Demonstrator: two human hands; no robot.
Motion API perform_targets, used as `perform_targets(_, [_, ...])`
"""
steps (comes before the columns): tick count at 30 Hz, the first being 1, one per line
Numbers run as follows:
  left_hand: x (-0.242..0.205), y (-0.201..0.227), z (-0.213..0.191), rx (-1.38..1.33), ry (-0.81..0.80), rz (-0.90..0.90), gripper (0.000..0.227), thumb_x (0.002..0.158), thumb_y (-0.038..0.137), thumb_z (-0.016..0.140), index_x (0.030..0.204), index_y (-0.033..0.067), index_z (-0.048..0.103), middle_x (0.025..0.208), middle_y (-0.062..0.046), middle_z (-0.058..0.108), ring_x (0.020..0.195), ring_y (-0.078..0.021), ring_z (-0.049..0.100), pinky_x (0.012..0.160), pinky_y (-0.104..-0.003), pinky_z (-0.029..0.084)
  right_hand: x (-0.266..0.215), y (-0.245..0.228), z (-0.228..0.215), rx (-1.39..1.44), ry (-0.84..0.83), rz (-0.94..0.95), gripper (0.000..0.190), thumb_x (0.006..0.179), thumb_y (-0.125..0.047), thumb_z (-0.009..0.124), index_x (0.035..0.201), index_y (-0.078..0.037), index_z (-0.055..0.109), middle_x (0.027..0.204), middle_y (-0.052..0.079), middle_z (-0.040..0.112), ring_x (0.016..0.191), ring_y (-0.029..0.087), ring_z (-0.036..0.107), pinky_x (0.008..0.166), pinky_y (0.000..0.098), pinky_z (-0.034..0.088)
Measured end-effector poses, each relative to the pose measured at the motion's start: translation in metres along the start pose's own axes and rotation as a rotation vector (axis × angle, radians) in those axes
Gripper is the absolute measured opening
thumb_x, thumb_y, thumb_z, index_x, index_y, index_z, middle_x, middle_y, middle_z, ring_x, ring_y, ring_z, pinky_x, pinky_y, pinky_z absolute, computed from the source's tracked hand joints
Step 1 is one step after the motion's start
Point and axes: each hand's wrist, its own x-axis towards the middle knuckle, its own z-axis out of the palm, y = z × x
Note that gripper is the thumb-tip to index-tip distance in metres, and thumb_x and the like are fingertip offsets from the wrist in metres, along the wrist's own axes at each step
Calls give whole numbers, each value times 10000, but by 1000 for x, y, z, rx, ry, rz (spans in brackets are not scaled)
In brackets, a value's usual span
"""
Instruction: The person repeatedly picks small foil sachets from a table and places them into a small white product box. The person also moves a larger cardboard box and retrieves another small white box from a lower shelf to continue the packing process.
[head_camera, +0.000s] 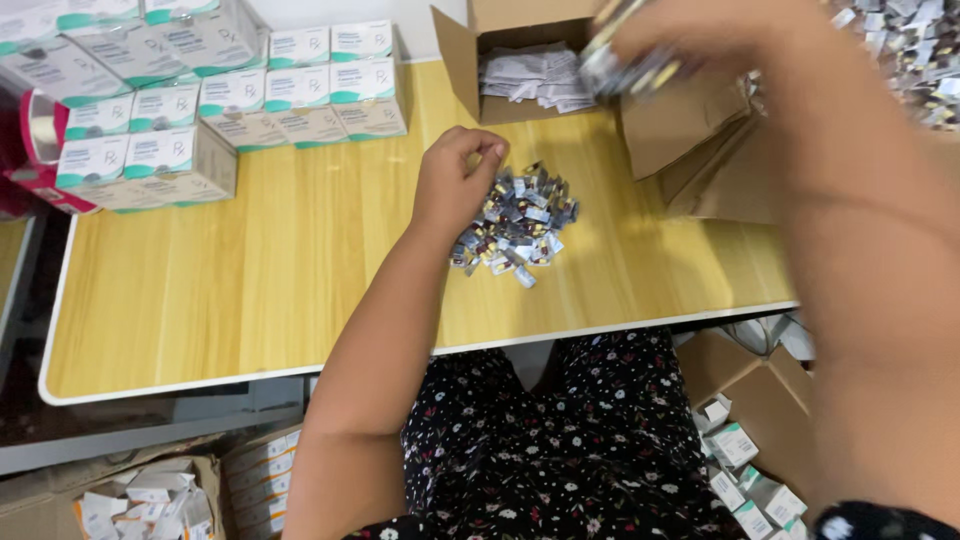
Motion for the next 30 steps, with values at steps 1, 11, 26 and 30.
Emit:
perform_targets(1, [0, -3, -1, 0, -8, -13, 137, 928, 158, 702, 980, 46, 763, 948, -148, 710, 933, -317, 690, 824, -398, 535, 11, 0, 25, 18, -104, 47, 473, 740, -285, 733, 1204, -199, 706, 964, 75, 720, 741, 204, 677, 578, 376, 556])
perform_targets(11, [1, -42, 11, -170, -104, -57, 234, 941, 37, 563, 1105, -12, 723, 1060, -163, 740, 997, -272, 724, 901, -353, 553, 7, 48, 207, -170, 249, -257, 404, 751, -183, 805, 1134, -120, 690, 1080, 148, 643, 953, 347, 660, 823, 446, 543])
perform_targets(26, [5, -46, 8, -61, -61, -44, 243, 954, 108, 580, 1103, 13, 747, 1168, -177, 714, 1107, -302, 685, 979, -370, 530, -2, 58, 193, 191, 486, -286, 263, 969, -78, 581, 1192, -99, 719, 1146, 98, 766, 1065, 201, 740, 919, 330, 583])
perform_targets(30, [3, -39, 4, 146, -59, 99, 281, 980, 176, 602, 1156, -5, 726, 1212, -212, 701, 1164, -394, 621, 1032, -453, 456, 25, 95, 196, 460, 367, -189, 271, 1077, -156, 552, 1268, -27, 694, 1139, 121, 741, 1051, 168, 647, 962, 309, 526])
